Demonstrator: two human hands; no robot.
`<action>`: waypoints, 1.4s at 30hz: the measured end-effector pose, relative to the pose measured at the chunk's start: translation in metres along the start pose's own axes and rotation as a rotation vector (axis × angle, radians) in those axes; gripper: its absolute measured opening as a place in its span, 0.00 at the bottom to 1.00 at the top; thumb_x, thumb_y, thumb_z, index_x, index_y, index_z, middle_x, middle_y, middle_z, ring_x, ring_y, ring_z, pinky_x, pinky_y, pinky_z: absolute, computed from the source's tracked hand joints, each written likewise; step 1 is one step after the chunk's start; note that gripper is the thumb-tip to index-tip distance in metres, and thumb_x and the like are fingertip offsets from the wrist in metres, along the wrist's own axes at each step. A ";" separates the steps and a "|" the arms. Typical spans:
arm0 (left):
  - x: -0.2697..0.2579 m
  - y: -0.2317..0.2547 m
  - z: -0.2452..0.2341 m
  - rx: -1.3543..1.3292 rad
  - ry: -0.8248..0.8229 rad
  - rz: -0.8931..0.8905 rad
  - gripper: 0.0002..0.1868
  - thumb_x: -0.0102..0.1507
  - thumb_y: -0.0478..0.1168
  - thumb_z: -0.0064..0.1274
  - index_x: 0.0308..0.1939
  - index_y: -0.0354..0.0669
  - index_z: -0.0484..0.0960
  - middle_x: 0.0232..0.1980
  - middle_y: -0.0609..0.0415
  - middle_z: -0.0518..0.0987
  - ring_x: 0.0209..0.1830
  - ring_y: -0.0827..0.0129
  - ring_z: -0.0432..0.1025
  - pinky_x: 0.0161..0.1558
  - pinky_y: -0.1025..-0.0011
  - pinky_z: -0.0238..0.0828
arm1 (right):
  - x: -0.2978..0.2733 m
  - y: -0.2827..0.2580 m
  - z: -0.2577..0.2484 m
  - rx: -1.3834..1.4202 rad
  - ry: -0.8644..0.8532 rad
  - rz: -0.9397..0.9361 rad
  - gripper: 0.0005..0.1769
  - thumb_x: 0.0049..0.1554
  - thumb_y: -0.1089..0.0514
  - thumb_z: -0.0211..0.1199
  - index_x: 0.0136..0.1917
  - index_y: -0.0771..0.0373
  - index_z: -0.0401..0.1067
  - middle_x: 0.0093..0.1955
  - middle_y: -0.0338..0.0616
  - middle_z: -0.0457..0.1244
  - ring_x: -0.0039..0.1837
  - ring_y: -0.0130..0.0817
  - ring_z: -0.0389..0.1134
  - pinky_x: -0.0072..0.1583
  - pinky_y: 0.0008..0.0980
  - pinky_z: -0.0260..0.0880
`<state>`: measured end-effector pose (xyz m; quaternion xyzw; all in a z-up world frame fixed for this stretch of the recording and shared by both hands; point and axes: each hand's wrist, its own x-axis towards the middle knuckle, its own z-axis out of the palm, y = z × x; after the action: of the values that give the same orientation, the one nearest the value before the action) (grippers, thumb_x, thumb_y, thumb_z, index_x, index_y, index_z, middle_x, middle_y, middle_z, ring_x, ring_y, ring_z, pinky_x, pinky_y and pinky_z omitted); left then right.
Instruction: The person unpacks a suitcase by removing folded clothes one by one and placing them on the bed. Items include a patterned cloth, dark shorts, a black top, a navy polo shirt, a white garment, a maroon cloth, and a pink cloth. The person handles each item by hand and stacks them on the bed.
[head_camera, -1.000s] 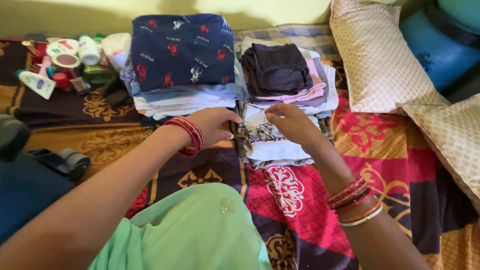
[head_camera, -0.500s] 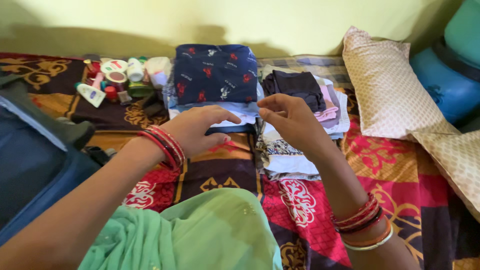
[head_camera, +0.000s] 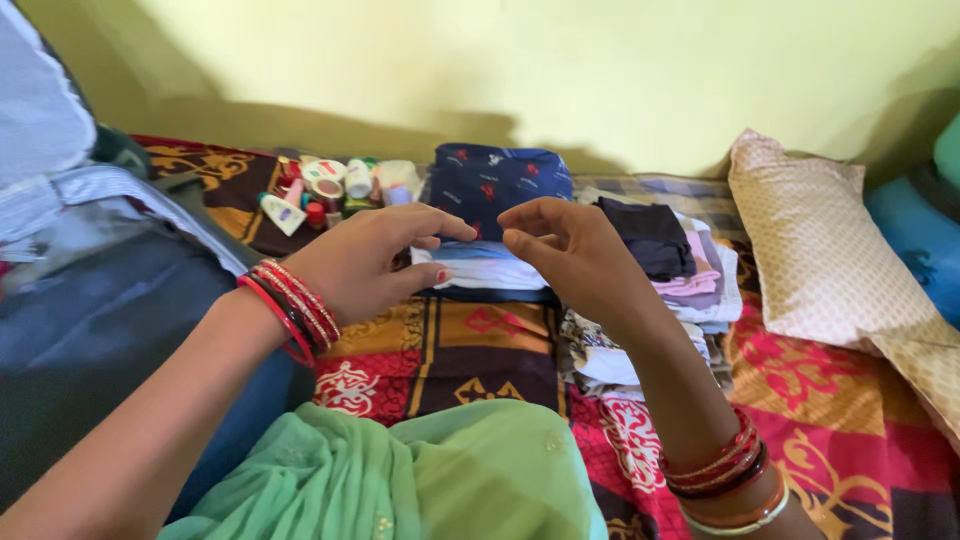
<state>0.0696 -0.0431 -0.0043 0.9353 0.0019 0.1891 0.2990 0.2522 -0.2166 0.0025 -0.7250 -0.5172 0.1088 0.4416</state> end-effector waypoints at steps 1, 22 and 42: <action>-0.005 0.001 -0.006 0.013 0.014 0.007 0.23 0.63 0.41 0.56 0.63 0.50 0.77 0.56 0.51 0.80 0.54 0.62 0.77 0.55 0.65 0.74 | 0.002 -0.007 0.003 0.008 -0.006 -0.005 0.18 0.59 0.54 0.63 0.58 0.66 0.77 0.49 0.41 0.72 0.49 0.25 0.71 0.52 0.29 0.72; -0.106 0.013 -0.104 -0.088 0.136 -0.060 0.22 0.64 0.37 0.54 0.63 0.46 0.77 0.59 0.55 0.82 0.55 0.68 0.79 0.57 0.66 0.77 | 0.019 -0.109 0.075 0.195 -0.253 -0.321 0.15 0.61 0.57 0.62 0.56 0.69 0.76 0.49 0.39 0.71 0.52 0.21 0.69 0.54 0.27 0.72; -0.199 0.048 -0.183 0.186 0.171 -0.261 0.22 0.63 0.38 0.52 0.62 0.45 0.78 0.56 0.54 0.86 0.55 0.67 0.82 0.58 0.67 0.76 | 0.029 -0.184 0.154 0.227 -0.413 -0.433 0.14 0.61 0.57 0.62 0.56 0.68 0.76 0.50 0.42 0.73 0.54 0.26 0.74 0.59 0.28 0.73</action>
<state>-0.1851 -0.0040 0.0897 0.9313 0.1663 0.2267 0.2318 0.0502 -0.0974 0.0596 -0.5066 -0.7229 0.2142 0.4182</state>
